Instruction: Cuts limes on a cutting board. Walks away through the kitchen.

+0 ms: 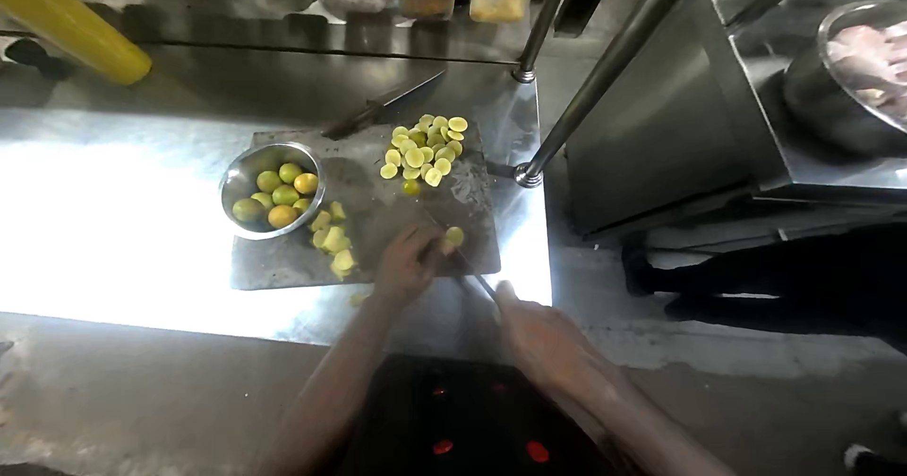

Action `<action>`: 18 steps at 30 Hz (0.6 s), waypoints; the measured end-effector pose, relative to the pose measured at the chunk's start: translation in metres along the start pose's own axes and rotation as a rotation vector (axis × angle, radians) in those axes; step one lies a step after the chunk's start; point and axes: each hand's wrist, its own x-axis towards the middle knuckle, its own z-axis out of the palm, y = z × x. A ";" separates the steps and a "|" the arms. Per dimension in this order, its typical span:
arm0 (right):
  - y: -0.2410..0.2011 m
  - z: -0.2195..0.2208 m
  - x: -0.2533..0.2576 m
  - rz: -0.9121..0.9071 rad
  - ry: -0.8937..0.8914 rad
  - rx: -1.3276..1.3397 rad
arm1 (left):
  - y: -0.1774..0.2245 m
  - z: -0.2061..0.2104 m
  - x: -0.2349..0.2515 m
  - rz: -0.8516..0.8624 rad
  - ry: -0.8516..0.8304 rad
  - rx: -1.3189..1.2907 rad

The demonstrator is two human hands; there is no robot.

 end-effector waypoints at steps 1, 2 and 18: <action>0.011 0.006 -0.016 0.022 -0.029 -0.004 | -0.001 0.000 0.001 0.002 0.004 0.003; 0.020 0.011 -0.029 0.038 -0.053 -0.012 | -0.002 0.000 0.001 -0.004 0.004 0.005; 0.041 0.013 -0.040 -0.018 0.053 0.113 | 0.000 0.008 -0.007 -0.071 0.073 -0.009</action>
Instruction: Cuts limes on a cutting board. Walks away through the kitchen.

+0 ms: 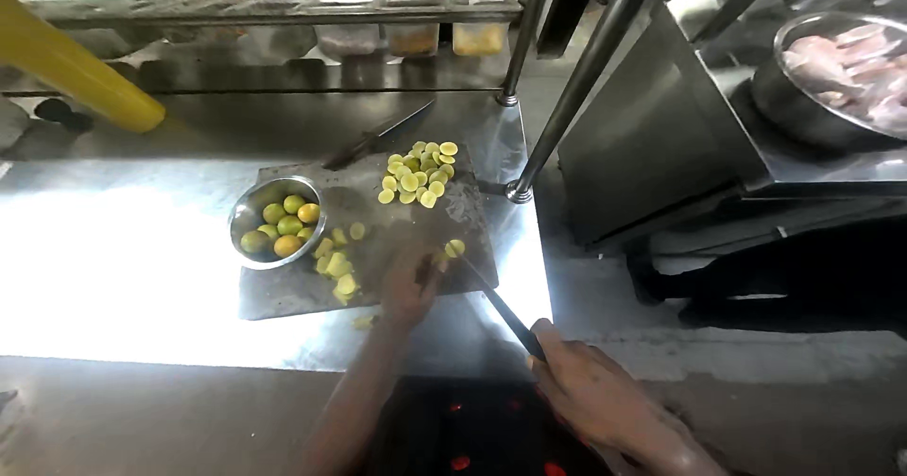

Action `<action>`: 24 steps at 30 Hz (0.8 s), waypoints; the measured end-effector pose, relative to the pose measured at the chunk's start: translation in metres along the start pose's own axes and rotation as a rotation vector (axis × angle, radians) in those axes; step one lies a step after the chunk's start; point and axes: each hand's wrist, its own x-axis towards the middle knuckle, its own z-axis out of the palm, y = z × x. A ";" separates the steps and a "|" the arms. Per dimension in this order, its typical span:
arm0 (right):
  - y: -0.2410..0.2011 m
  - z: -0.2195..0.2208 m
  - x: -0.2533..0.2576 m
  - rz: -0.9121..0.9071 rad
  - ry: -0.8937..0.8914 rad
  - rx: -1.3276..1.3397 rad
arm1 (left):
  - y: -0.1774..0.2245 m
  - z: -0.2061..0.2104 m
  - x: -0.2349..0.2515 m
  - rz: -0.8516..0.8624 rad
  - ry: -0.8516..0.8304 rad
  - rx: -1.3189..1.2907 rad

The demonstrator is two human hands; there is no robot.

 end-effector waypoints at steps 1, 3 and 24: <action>-0.002 0.001 0.002 0.001 0.006 -0.020 | 0.000 -0.002 0.000 -0.050 -0.020 -0.051; -0.005 0.001 0.004 0.000 0.007 -0.055 | -0.004 -0.005 0.000 -0.067 -0.039 -0.116; -0.078 -0.034 0.064 -0.050 0.056 -0.145 | -0.006 0.003 0.002 0.083 0.004 0.052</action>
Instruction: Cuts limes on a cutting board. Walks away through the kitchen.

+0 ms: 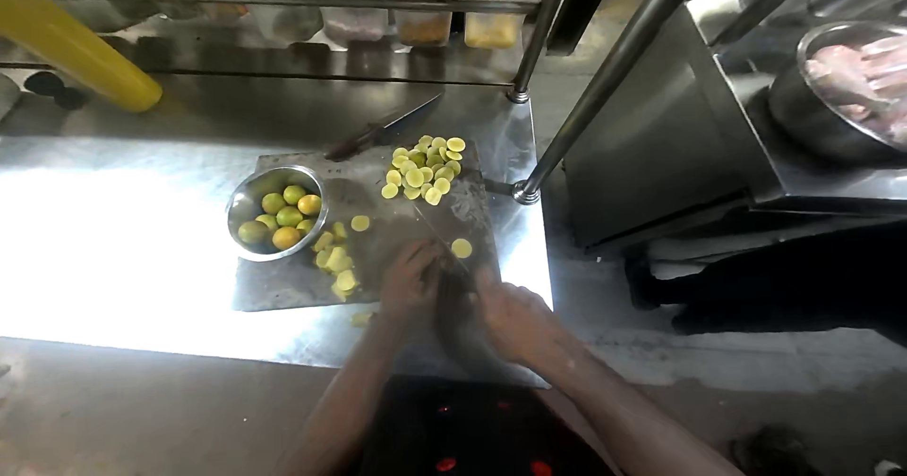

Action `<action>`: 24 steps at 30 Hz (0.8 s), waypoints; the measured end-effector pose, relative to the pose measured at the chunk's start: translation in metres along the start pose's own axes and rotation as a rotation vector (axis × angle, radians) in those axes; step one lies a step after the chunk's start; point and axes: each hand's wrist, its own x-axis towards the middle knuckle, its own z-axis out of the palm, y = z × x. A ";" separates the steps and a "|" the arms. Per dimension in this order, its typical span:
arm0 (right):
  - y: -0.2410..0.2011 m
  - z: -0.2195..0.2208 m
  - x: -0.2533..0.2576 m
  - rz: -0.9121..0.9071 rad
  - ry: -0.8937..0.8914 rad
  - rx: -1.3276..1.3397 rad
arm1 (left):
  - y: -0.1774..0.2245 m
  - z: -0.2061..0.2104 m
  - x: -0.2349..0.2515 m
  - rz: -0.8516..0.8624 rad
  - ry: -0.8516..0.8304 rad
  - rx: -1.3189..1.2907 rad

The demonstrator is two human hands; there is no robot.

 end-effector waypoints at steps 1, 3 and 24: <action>-0.006 -0.003 0.009 -0.006 0.024 0.000 | -0.001 0.000 0.000 0.009 -0.002 0.010; -0.015 -0.006 0.024 -0.012 0.074 0.003 | -0.002 0.000 0.000 0.030 0.005 0.031; 0.086 0.064 -0.090 0.054 -0.146 0.154 | 0.003 0.001 0.001 -0.020 0.044 -0.065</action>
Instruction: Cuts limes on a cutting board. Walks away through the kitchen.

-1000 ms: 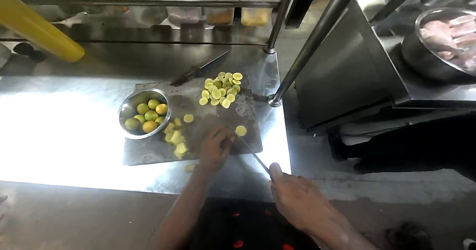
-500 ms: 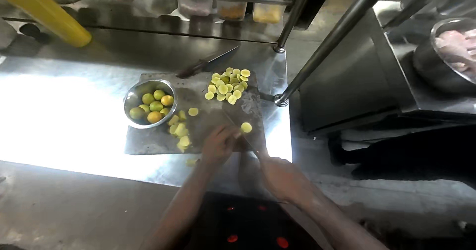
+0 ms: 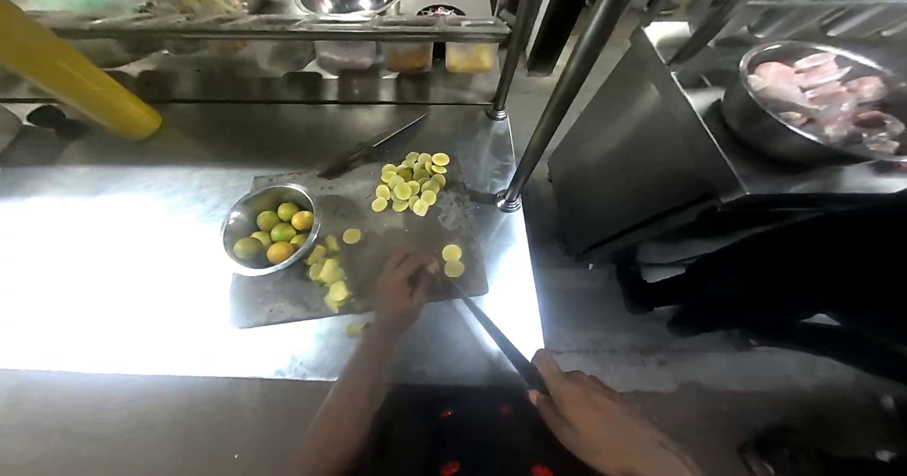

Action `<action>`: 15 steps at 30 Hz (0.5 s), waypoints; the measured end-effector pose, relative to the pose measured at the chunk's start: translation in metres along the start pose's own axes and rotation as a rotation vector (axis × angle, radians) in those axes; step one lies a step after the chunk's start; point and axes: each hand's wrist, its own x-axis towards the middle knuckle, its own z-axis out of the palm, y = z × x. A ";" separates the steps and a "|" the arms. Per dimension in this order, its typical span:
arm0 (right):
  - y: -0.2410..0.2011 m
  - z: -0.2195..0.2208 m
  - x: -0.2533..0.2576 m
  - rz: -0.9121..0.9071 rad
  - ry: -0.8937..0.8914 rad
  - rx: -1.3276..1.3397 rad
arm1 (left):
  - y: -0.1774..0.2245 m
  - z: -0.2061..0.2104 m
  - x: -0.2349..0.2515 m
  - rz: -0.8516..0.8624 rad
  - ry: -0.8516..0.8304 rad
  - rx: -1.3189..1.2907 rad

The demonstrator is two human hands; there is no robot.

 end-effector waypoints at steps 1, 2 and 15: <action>-0.001 0.000 0.001 -0.009 0.021 0.027 | 0.000 -0.002 0.000 -0.027 -0.008 -0.028; -0.005 -0.001 0.001 -0.013 0.047 0.048 | 0.000 -0.004 0.001 -0.055 -0.020 -0.052; -0.055 -0.009 0.018 -0.034 0.141 -0.059 | -0.003 -0.008 -0.003 0.025 -0.082 0.088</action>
